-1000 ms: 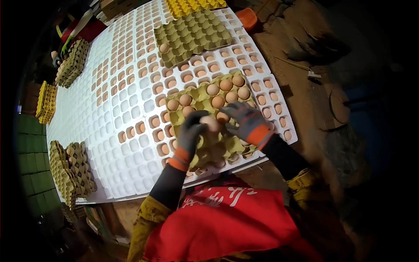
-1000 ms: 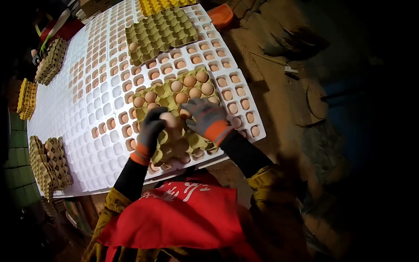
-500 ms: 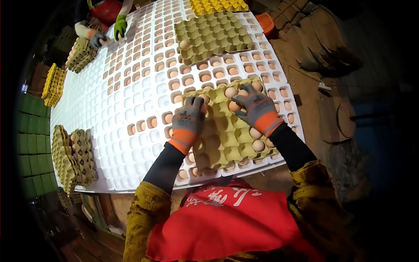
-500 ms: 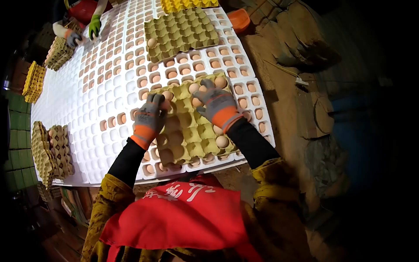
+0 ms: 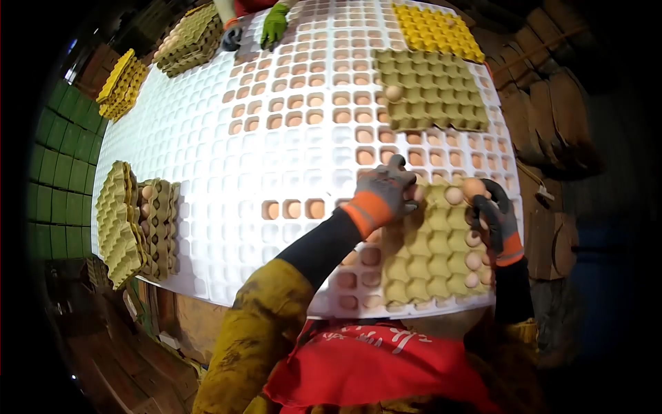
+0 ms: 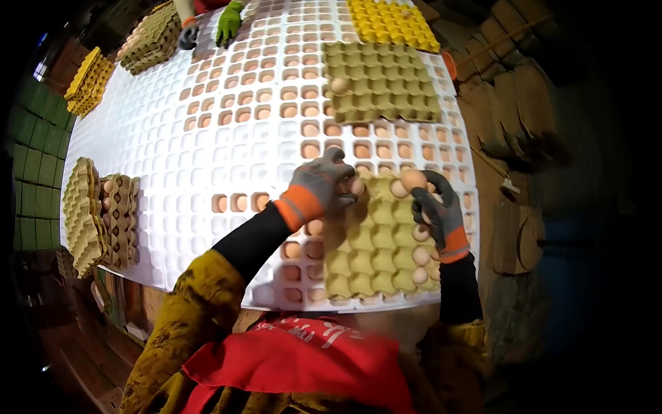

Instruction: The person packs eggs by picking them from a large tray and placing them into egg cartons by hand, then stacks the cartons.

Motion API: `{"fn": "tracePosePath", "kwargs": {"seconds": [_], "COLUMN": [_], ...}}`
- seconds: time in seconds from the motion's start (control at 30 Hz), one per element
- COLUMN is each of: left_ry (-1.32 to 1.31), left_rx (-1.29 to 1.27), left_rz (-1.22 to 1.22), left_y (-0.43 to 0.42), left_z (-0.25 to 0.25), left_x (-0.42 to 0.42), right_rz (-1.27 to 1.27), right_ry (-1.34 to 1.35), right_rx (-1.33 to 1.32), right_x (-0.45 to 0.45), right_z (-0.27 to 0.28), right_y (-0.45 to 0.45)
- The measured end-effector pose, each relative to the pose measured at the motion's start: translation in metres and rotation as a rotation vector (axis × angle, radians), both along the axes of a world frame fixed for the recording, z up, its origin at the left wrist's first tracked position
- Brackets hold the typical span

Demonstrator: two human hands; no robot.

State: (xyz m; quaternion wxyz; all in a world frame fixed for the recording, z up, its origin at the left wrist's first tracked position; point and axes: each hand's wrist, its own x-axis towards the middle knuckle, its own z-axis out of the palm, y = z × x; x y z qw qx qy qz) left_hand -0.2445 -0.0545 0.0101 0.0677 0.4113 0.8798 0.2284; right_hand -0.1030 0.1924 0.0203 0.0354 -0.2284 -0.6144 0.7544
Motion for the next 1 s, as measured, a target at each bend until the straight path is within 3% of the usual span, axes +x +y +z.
{"fn": "tracePosePath", "kwargs": {"seconds": [0.07, 0.13, 0.2, 0.3, 0.33, 0.43, 0.57, 0.6, 0.67, 0.7, 0.73, 0.8, 0.83, 0.93, 1.0], "left_ry": [-0.114, 0.04, -0.034, 0.074, 0.219, 0.082, 0.179, 0.167, 0.216, 0.184, -0.026, -0.058, -0.031, 0.101, 0.351], "left_rx": [0.38, 0.324, 0.27, 0.077, 0.033, -0.137, -0.418, -0.359, 0.011, 0.154, 0.275, 0.27, 0.345, 0.619, 0.373], "left_rz": [0.141, 0.256, 0.544, 0.662, 0.621, 0.512, 0.35, 0.31, 0.296, 0.338, 0.442, 0.523, 0.574, 0.536, 0.381], "left_y": [-0.06, -0.135, -0.198, -0.235, -0.239, -0.23, -0.234, -0.242, -0.262, -0.272, -0.279, -0.297, -0.3, -0.312, -0.325], "left_z": [0.0, -0.019, -0.024, -0.027, -0.045, -0.055, -0.054, -0.059, -0.07, -0.077, -0.074, -0.082, -0.082, -0.119, -0.159], "left_x": [-0.025, -0.07, -0.109, -0.156, -0.174, -0.2, -0.193, -0.189, -0.196, -0.203, -0.21, -0.223, -0.222, -0.234, -0.245], "right_rz": [0.054, 0.132, 0.258, 0.372, 0.383, 0.467, 0.364, 0.293, 0.35, 0.332, 0.25, -0.001, -0.093, 0.09, 0.151], "right_ry": [0.018, 0.034, 0.455, 0.275, 0.201, 0.108, 0.065, 0.108, 0.104, -0.159, -0.172, 0.192, 0.275, 0.389, 0.476], "right_rx": [0.153, 0.38, 0.91, 1.195, 1.296, 1.593, 1.237, 1.125, 0.871, 0.397, 0.179, 0.286, 0.183, 1.049, 1.445], "right_x": [-0.028, -0.078, -0.135, -0.21, -0.231, -0.283, -0.284, -0.282, -0.284, -0.28, -0.277, -0.28, -0.28, -0.279, -0.267], "right_z": [0.01, 0.013, -0.011, -0.018, -0.014, -0.052, -0.069, -0.071, -0.1, -0.079, -0.079, -0.094, -0.099, -0.131, -0.139], "right_y": [-0.033, -0.092, -0.151, -0.234, -0.258, -0.294, -0.285, -0.278, -0.253, -0.252, -0.243, -0.234, -0.231, -0.21, -0.211]}}
